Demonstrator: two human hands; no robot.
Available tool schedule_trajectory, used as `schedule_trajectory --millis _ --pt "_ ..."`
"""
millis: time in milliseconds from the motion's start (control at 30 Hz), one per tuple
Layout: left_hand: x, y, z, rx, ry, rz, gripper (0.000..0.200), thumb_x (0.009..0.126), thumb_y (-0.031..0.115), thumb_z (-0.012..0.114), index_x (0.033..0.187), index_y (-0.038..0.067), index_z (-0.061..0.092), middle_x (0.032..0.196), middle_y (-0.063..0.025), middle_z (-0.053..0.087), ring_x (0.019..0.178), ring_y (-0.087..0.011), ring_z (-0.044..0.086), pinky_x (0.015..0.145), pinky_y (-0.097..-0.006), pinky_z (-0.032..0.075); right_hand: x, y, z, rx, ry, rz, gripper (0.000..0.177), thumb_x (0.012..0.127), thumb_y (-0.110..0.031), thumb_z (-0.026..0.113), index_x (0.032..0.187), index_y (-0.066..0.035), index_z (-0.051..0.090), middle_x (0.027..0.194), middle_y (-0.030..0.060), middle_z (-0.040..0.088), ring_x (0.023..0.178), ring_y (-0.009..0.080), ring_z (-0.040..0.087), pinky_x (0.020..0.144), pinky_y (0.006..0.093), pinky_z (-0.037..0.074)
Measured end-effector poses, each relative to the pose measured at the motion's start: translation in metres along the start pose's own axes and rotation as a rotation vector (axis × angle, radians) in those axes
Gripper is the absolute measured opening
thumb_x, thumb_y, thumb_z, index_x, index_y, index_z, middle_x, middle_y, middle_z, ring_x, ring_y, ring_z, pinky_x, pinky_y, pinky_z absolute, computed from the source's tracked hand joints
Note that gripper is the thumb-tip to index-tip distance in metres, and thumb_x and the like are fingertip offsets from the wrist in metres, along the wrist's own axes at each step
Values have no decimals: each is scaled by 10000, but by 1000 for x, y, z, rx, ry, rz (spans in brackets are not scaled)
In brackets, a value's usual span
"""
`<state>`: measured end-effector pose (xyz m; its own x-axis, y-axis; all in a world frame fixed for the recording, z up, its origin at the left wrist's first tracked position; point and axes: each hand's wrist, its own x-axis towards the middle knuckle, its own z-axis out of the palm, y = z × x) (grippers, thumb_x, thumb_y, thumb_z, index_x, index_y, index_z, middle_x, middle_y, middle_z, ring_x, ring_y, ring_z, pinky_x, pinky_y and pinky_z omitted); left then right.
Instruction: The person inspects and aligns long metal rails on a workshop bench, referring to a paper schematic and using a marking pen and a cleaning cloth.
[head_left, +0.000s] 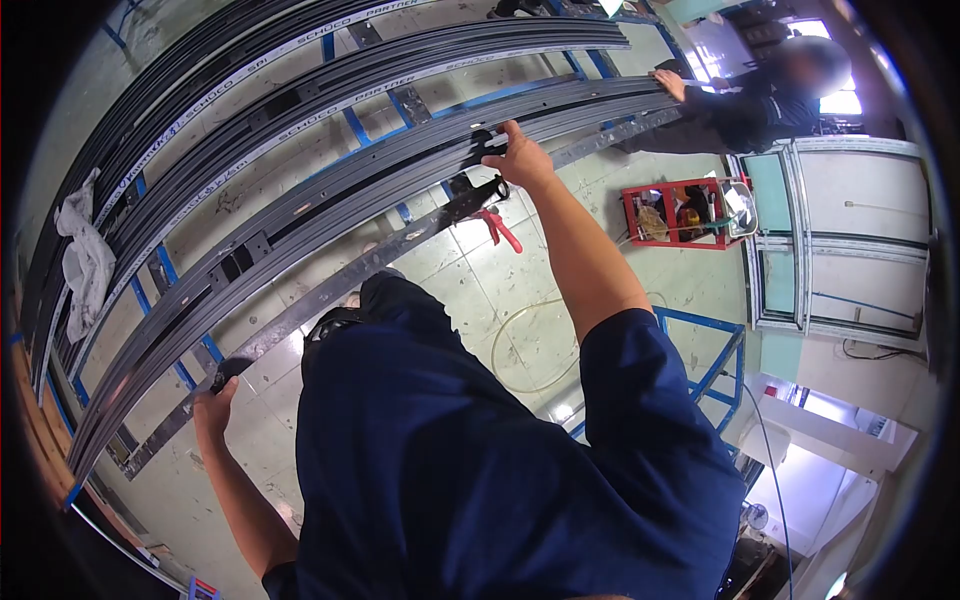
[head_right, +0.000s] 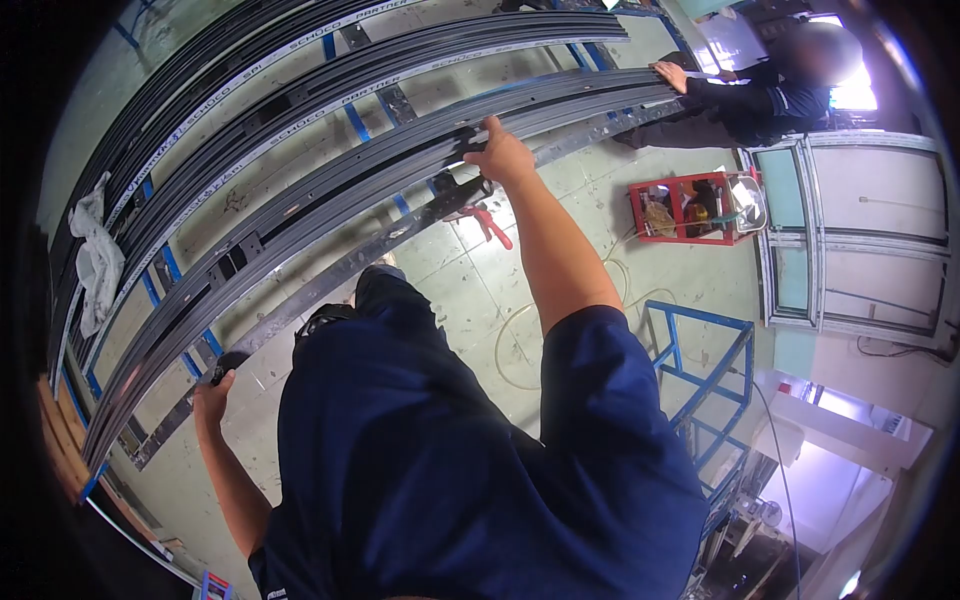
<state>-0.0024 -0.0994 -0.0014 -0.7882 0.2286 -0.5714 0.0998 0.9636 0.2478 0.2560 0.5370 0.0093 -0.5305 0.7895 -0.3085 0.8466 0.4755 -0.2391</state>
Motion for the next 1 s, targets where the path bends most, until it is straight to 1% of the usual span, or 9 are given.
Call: schedule_trajectory --millis 67,133,233,400,467,600,667,767,1000 --pt "2 -2 -1 56 -47 -89 682 813 534 771 1182 -35 701 1104 -256 728 1110 -344 696 942 -430 506 5 1 1 -8 -21 -22 715 814 -441 800 1422 -196 517 1127 126 737 1124 330 676 919 439 530" --pt "2 -4 0 30 -45 -72 662 817 517 775 1180 -32 703 1101 -244 733 1104 -330 699 936 -426 508 13 5 -1 -135 -111 -137 809 842 -468 759 1539 -243 415 1169 125 730 1149 333 665 954 433 524" --pt "2 -4 0 1 -34 -46 632 826 494 774 1186 -20 705 1102 -228 738 1097 -316 703 929 -422 510 25 10 1 -192 -174 -176 834 866 -484 725 1581 -276 349 1204 122 719 1164 331 659 977 426 518" --pt "-1 -2 0 -28 -20 -7 608 835 478 765 1204 -1 702 1106 -216 739 1091 -316 703 934 -421 509 21 2 -5 -221 -199 -137 802 881 -511 726 1569 -300 372 1288 151 678 1196 344 642 992 424 513" --pt "1 -4 0 -43 -44 7 680 809 558 756 1189 -5 713 1119 -287 710 1133 -388 680 966 -454 505 21 1 -7 -226 -201 -139 803 884 -518 723 1571 -302 368 1291 151 676 1200 342 639 994 425 512" --pt "2 -4 0 6 -16 -4 670 811 558 762 1174 -4 719 1096 -283 717 1114 -386 689 949 -457 512 23 3 -6 -215 -211 -135 801 883 -515 726 1570 -305 370 1295 150 674 1203 340 637 993 425 513" --pt "1 -1 -1 -10 -51 -31 616 834 488 763 1207 1 701 1110 -215 738 1083 -320 704 923 -423 514 24 5 -4 -212 -211 -138 800 883 -512 727 1569 -307 371 1294 150 675 1200 339 638 992 424 513" --pt "-4 9 -7 6 -72 -51 620 830 486 767 1208 0 700 1119 -224 734 1099 -327 700 930 -427 513 24 6 -3 -174 -185 -161 817 859 -478 740 1566 -277 384 1225 94 719 1200 309 645 991 412 511" --pt "-1 6 -6 -20 -63 -45 632 822 501 768 1201 -1 703 1116 -248 728 1119 -346 694 934 -432 512 25 8 -2 -165 -200 -166 815 875 -499 741 1571 -290 372 1263 158 689 1182 339 648 991 410 514"
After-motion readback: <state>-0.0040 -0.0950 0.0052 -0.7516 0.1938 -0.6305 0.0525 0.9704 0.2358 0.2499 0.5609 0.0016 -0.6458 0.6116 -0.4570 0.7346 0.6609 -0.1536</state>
